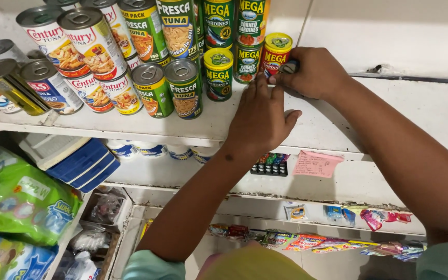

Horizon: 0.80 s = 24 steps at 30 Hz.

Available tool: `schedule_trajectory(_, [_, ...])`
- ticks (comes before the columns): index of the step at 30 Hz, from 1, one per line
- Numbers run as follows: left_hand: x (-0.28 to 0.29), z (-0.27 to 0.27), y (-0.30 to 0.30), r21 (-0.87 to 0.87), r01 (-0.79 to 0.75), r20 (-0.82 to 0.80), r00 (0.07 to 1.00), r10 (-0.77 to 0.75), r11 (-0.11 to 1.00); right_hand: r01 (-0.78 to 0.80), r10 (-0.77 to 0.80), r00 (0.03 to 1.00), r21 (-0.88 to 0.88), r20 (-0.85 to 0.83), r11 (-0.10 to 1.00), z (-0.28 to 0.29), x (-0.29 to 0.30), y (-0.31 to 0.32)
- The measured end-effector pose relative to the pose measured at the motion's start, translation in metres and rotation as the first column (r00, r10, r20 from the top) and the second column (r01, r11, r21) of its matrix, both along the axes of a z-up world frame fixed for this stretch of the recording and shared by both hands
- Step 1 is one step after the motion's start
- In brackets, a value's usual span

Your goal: Wiping down various canned food items on a shelf using a cleaning cloth.

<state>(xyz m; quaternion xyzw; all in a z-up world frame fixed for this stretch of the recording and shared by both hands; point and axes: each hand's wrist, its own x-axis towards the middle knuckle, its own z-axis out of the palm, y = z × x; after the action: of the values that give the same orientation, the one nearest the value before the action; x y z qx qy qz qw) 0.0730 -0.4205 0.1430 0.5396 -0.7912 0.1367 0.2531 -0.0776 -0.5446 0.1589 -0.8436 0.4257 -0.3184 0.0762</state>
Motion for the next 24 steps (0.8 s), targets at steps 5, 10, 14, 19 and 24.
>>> schedule_trajectory(5, [-0.0008, 0.0016, -0.0003, 0.029, -0.011, -0.012, 1.000, 0.012, 1.000, -0.039, 0.039, 0.999, 0.012, 0.034, 0.999, -0.0018, -0.0004, -0.0033])
schedule_trajectory(10, [0.0001, -0.0005, -0.0027, 0.025, -0.010, -0.002, 1.000, 0.010, 1.000, 0.003, -0.003, 1.000, 0.045, 0.004, 0.999, -0.0009, 0.0009, -0.0024])
schedule_trajectory(14, [0.0000, -0.0009, -0.0028, 0.027, -0.007, -0.007, 1.000, 0.007, 1.000, -0.008, 0.008, 1.000, 0.041, 0.005, 0.999, -0.0001, 0.0011, -0.0010])
schedule_trajectory(19, [-0.0017, 0.0035, 0.0021, 0.067, -0.019, -0.035, 0.999, 0.021, 0.998, -0.022, 0.021, 1.000, 0.057, 0.014, 0.998, 0.0014, 0.0027, 0.0012])
schedule_trajectory(24, [-0.0009, -0.0031, -0.0037, 0.012, -0.020, -0.017, 1.000, 0.020, 1.000, 0.030, -0.029, 0.999, 0.064, -0.029, 0.997, 0.0031, 0.0052, 0.0038])
